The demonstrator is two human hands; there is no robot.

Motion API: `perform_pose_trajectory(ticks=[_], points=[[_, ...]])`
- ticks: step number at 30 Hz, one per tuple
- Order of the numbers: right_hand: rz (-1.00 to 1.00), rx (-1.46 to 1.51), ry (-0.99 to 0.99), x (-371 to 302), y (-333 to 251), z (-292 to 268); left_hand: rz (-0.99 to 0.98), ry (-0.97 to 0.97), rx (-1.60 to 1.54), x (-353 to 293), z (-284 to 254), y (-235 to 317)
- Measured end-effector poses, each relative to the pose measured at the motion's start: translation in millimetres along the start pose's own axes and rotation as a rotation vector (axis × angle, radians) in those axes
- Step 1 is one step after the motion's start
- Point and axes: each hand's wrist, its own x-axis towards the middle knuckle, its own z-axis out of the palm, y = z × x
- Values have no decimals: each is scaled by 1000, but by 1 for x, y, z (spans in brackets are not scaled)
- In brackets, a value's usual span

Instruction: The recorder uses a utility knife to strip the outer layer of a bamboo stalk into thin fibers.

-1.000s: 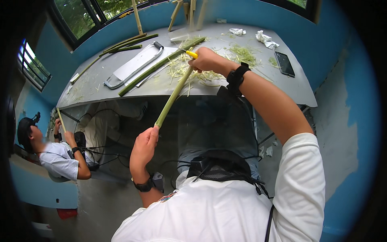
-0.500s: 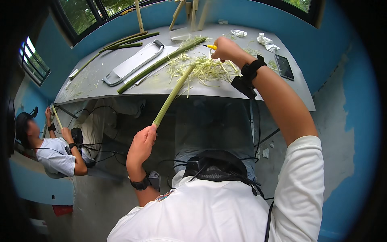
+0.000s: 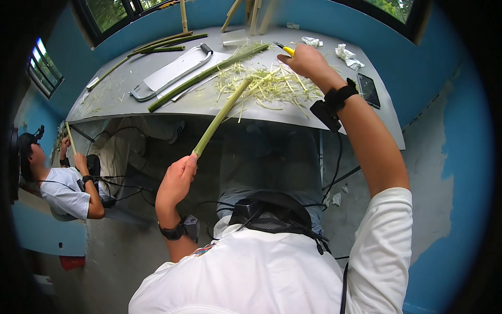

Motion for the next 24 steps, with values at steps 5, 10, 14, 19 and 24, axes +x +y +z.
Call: perform_pose_trajectory(ticks=[5, 10, 14, 19, 24], points=[[-5, 232, -124, 2, 8, 0, -9, 4, -11, 0, -1, -4], [-5, 64, -42, 5, 13, -9, 0, -7, 30, 2, -3, 1], [168, 497, -153, 1, 10, -17, -22, 4, 36, 2, -4, 0], [268, 1059, -433, -1, 13, -28, -52, 18, 67, 0, -7, 1], [149, 1204, -613, -20, 8, -18, -29, 19, 76, 1, -13, 0]])
